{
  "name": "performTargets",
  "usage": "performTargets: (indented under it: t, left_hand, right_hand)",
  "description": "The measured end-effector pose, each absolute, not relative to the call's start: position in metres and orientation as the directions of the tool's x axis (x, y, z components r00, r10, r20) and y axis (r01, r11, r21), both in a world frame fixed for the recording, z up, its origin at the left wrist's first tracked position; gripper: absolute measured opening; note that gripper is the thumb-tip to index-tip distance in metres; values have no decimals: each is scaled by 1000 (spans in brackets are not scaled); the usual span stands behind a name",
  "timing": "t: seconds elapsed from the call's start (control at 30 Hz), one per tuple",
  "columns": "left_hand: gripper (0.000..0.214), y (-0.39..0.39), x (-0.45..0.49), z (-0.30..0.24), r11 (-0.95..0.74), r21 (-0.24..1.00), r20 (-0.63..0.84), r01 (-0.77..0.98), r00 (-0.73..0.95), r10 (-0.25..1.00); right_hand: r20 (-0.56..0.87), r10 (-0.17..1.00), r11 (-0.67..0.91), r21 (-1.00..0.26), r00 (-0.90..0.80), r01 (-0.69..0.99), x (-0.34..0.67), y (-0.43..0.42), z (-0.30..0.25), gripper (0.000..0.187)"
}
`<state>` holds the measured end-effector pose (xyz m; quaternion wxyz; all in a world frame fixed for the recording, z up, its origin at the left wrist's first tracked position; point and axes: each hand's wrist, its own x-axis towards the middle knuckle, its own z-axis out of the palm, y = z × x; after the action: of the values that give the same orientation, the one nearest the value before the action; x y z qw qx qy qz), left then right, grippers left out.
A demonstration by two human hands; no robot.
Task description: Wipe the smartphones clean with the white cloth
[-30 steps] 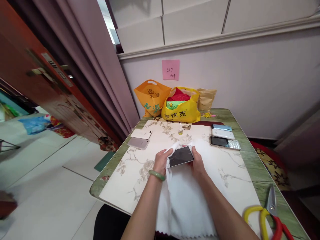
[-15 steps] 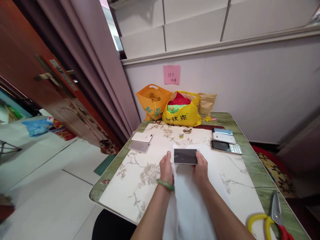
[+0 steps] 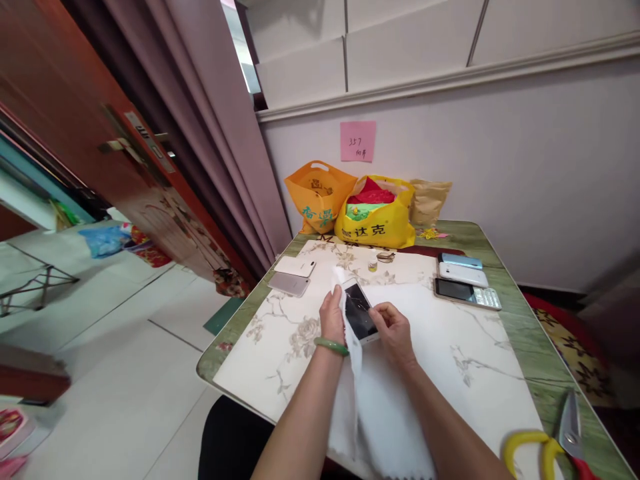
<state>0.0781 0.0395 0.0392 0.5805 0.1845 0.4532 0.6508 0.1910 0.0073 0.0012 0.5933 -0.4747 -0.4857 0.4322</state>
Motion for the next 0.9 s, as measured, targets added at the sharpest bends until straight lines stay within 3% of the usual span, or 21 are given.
performTargets:
  t: [0.17, 0.43, 0.67, 0.77, 0.9]
  left_hand:
    - [45, 32, 87, 42, 89, 851, -227, -517, -210, 951]
    - [30, 17, 104, 33, 16, 973, -59, -230, -184, 981]
    - [23, -7, 117, 25, -4, 1000, 5, 8, -157, 988]
    - [27, -7, 116, 23, 30, 999, -33, -34, -82, 996]
    - [32, 0, 99, 27, 66, 958, -109, -280, -138, 984]
  right_hand:
    - [259, 965, 251, -958, 43, 135, 191, 3, 2, 22]
    - [225, 924, 220, -974, 308, 51, 193, 3, 2, 27]
    - [152, 830, 185, -983, 537, -8, 200, 10, -1, 29]
    - [138, 811, 189, -981, 569, -32, 200, 12, 2, 29]
    - [123, 899, 211, -963, 421, -170, 197, 10, 5, 27]
